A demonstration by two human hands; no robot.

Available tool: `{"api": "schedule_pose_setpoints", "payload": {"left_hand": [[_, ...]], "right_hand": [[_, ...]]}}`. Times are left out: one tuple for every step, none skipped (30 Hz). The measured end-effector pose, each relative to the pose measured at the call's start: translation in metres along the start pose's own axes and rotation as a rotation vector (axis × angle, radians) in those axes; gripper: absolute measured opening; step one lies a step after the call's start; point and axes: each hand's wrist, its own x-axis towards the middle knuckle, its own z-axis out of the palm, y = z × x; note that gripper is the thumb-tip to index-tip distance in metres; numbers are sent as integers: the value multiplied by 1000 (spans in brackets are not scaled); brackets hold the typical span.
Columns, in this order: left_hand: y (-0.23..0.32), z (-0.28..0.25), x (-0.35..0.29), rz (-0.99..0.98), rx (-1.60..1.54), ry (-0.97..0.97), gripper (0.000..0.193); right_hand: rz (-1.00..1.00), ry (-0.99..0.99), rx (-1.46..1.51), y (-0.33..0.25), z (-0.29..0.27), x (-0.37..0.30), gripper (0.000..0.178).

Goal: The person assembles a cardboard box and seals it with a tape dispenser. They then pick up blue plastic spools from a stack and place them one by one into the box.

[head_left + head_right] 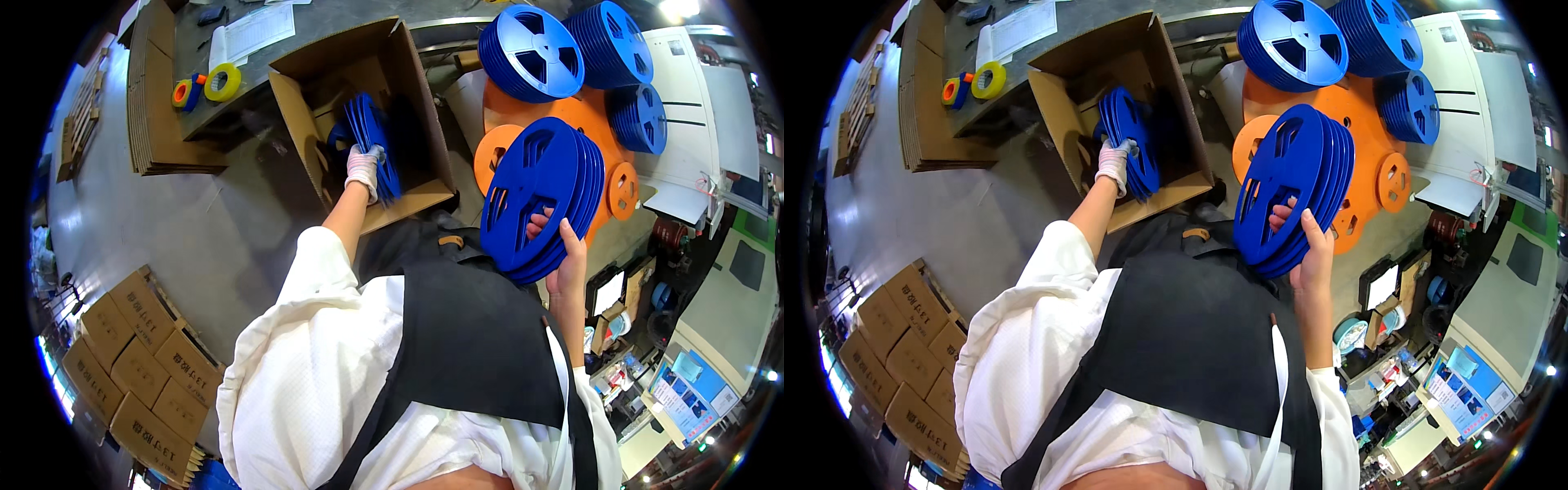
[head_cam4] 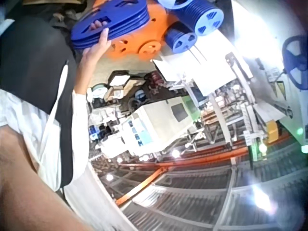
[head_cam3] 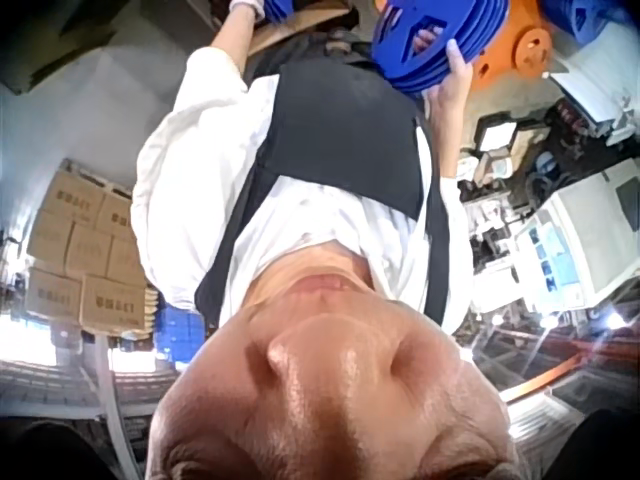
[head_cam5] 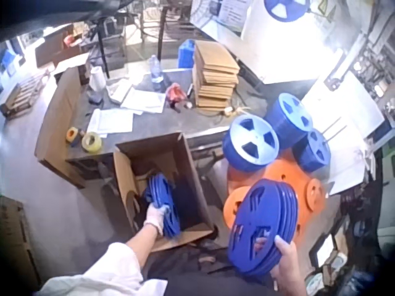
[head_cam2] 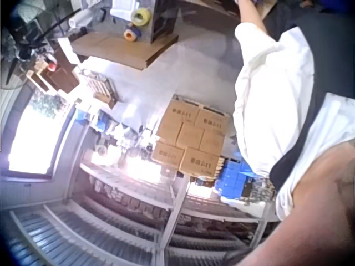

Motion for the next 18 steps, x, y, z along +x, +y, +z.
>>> {"api": "schedule_pose_setpoints", "payload": {"left_hand": [[-7,2,6,5,22,-4,13],[-9,10,8,-15,-30,-16,14],[-11,15,11,-45,-20,-18,15],[-12,21,14,-74,-11,-19,17],[-14,24,20,-102,-5,-22,18],[-20,23,31,-141,-41,-8,17],[-29,15,37,-128,-61,-43,20],[-32,12,38,-115,-76,-89,22],[-31,8,36,-105,-87,-138,25],[-24,-7,41,-69,350,-161,36],[-19,-16,27,-99,386,-45,50],[13,-12,6,-287,596,155,64],[14,-27,2,-504,437,252,75],[15,-35,-6,-506,556,352,76],[14,-48,-14,-486,563,345,78],[7,-60,-23,-397,633,395,83],[-1,-72,-28,-372,578,386,84],[-6,-76,-36,-184,513,356,82]], "right_hand": [[4,1,-3,1,-1,0,39],[4,9,-9,1,-2,0,39],[5,16,-16,2,-4,1,39],[13,10,-15,2,-6,1,39],[16,17,-22,3,-5,0,39],[23,14,-29,3,-3,0,39],[31,9,-38,2,-2,0,38],[39,2,-27,4,-3,1,38],[39,0,-27,3,-2,2,37],[40,-3,-27,2,-1,3,36],[47,6,-25,3,0,0,36],[7,42,-50,4,0,-1,36],[-14,3,-19,4,-2,1,36],[-44,-24,16,7,-7,3,37],[-72,-43,50,7,-12,2,38],[-83,-64,117,5,-9,3,42],[-83,-80,142,3,-11,6,44],[-123,-116,170,-1,-12,8,45]]}}
